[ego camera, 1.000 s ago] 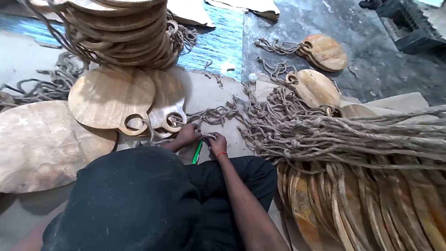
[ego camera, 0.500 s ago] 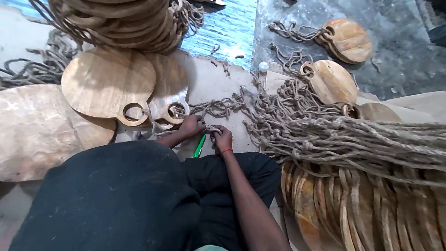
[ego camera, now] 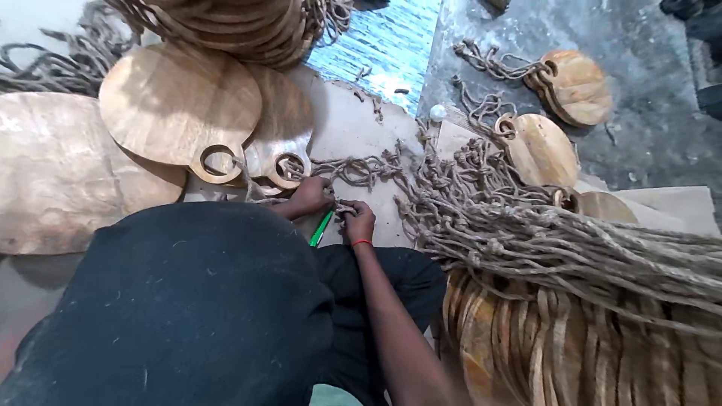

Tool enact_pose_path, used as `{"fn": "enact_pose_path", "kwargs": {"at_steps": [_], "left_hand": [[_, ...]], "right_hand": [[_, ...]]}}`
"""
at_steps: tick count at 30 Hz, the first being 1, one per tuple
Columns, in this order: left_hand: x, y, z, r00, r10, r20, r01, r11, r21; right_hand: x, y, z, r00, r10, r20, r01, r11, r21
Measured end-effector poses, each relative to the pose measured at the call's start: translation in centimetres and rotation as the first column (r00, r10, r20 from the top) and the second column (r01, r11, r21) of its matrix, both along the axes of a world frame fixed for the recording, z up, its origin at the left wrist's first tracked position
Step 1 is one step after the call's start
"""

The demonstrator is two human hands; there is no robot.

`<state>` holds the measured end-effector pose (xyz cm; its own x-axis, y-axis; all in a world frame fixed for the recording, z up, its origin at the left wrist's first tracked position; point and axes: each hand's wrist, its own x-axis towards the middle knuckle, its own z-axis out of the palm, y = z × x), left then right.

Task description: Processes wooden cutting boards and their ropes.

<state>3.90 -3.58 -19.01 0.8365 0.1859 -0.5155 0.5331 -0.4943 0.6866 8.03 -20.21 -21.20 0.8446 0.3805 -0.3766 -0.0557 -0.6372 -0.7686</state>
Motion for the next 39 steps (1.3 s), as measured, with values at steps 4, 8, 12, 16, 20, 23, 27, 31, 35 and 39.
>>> {"fn": "enact_pose_path", "kwargs": {"at_steps": [4,8,12,16,20,23,27,31,35,39], "left_hand": [[0.1,0.1,0.1,0.999,-0.022,-0.031,0.023,0.999,0.034],[0.4,0.0,1.0,0.993,-0.063,-0.095,0.071,0.995,0.075],[0.1,-0.1,1.0,0.973,-0.14,-0.182,0.156,0.985,0.077],[0.3,-0.2,1.2,0.976,-0.115,-0.186,0.143,0.98,0.141],[0.4,-0.6,1.2,0.987,-0.075,-0.144,0.102,0.976,0.193],[0.6,-0.7,1.3,0.981,-0.109,-0.16,0.138,0.973,0.183],[0.0,-0.8,1.0,0.974,-0.122,-0.193,0.152,0.977,0.147],[0.5,-0.9,0.9,0.982,-0.106,-0.159,0.144,0.957,0.251],[-0.3,0.1,0.5,0.971,-0.21,-0.118,0.232,0.944,0.232],[-2.6,1.4,0.5,0.995,-0.075,-0.063,0.079,0.995,0.063]], "right_hand": [[0.0,0.4,-0.1,0.996,0.066,0.057,-0.061,0.995,-0.08],[0.1,0.4,0.1,0.986,0.155,0.065,-0.144,0.978,-0.153],[-0.2,-0.1,1.1,0.975,0.205,-0.082,-0.217,0.956,-0.195],[0.1,0.3,0.3,0.983,0.176,-0.043,-0.181,0.968,-0.172],[0.0,1.2,-0.2,0.99,0.119,0.076,-0.106,0.982,-0.158],[-0.1,0.9,0.5,0.992,0.125,0.03,-0.117,0.974,-0.195],[-0.6,0.1,1.2,0.988,0.142,-0.066,-0.153,0.966,-0.209],[-0.9,1.2,0.3,0.993,0.09,0.076,-0.076,0.982,-0.174],[0.3,0.3,0.2,0.991,0.118,0.06,-0.11,0.988,-0.111],[1.1,-2.0,-0.1,0.925,-0.203,-0.32,0.271,0.945,0.184]]}}
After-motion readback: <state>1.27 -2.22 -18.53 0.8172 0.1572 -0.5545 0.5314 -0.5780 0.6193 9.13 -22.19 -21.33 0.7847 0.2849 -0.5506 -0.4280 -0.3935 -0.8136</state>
